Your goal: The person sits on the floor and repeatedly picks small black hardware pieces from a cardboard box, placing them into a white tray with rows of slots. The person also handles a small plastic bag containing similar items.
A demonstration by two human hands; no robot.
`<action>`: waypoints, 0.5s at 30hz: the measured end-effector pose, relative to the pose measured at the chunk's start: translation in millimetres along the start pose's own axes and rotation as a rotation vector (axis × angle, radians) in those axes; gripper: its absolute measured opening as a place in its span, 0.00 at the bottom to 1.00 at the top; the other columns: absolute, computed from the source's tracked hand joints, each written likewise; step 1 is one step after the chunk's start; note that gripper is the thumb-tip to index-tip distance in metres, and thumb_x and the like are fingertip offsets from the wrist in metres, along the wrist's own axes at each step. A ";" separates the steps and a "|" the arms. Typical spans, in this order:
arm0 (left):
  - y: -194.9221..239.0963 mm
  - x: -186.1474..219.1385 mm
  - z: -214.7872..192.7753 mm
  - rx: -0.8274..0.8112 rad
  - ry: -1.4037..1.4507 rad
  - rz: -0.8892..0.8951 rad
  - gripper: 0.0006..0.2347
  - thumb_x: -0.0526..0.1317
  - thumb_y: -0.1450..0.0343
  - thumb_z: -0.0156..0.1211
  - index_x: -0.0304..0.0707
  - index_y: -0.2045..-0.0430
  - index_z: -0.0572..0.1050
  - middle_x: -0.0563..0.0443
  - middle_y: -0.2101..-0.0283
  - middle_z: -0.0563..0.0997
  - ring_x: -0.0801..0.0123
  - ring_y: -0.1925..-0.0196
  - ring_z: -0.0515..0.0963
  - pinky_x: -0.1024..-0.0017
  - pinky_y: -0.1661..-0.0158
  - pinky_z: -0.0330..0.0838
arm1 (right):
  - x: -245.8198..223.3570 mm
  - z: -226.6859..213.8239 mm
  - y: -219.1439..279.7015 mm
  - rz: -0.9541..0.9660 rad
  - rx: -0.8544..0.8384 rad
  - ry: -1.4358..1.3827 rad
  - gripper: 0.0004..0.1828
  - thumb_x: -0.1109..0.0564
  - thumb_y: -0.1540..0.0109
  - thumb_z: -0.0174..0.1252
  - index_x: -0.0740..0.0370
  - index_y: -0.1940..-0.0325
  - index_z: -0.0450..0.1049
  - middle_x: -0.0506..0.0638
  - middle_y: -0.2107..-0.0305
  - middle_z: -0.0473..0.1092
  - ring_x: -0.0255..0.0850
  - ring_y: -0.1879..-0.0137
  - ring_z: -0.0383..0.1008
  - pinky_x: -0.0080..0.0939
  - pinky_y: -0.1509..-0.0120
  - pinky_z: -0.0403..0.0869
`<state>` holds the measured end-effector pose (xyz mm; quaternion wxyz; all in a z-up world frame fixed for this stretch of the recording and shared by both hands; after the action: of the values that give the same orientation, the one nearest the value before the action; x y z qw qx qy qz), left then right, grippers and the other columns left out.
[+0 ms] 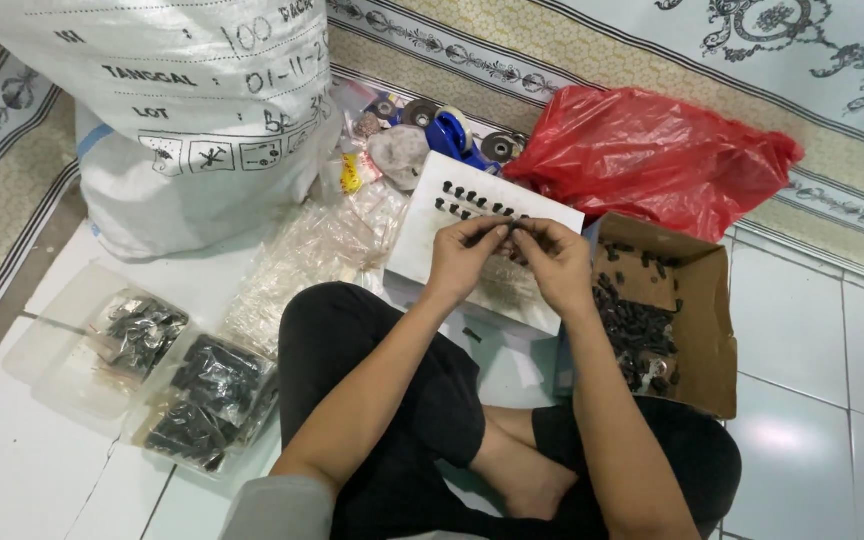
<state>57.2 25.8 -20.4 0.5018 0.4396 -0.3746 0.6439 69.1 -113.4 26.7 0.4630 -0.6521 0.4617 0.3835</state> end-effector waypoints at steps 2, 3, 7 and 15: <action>-1.0 -1.7 3.9 -0.008 -0.009 -0.016 0.07 0.33 0.28 0.65 0.37 0.58 0.84 0.38 0.60 0.86 0.65 0.56 0.84 0.68 0.56 0.81 | -2.4 -2.4 -7.9 0.001 -0.032 0.043 0.05 0.66 0.38 0.67 0.68 0.57 0.81 0.53 0.73 0.77 0.35 0.65 0.76 0.38 0.60 0.77; -2.1 -2.9 6.1 -0.016 -0.018 -0.033 0.07 0.34 0.28 0.65 0.39 0.58 0.84 0.39 0.59 0.86 0.65 0.54 0.84 0.68 0.54 0.80 | -3.6 -2.9 -12.5 0.002 -0.064 0.086 0.06 0.65 0.39 0.68 0.66 0.58 0.82 0.52 0.74 0.77 0.34 0.65 0.75 0.37 0.60 0.76; 1.4 3.3 0.1 -0.057 -0.137 -0.095 0.09 0.33 0.26 0.60 0.36 0.53 0.82 0.34 0.51 0.84 0.51 0.45 0.82 0.60 0.48 0.77 | 17.4 -17.1 -28.1 0.004 -0.125 0.282 0.05 0.63 0.38 0.67 0.64 0.57 0.82 0.54 0.71 0.78 0.38 0.62 0.77 0.40 0.58 0.75; -4.3 -36.5 -9.9 -0.314 -0.610 -0.344 0.21 0.31 0.29 0.51 0.27 0.39 0.71 0.26 0.41 0.76 0.40 0.37 0.75 0.47 0.40 0.71 | 75.2 -5.0 -22.9 -0.132 -0.295 1.010 0.06 0.56 0.42 0.67 0.52 0.61 0.83 0.49 0.66 0.71 0.49 0.52 0.73 0.48 0.44 0.70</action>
<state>63.5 24.4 -57.9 0.5292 0.5854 -0.5214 0.3246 112.4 -133.4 -36.0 0.1095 -0.8417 0.5262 0.0527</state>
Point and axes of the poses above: each hand's wrist, its own y-axis away from the middle knuckle, its own z-axis out of the palm, x = y × z, the point moved 4 cm from there along -y, towards the middle knuckle
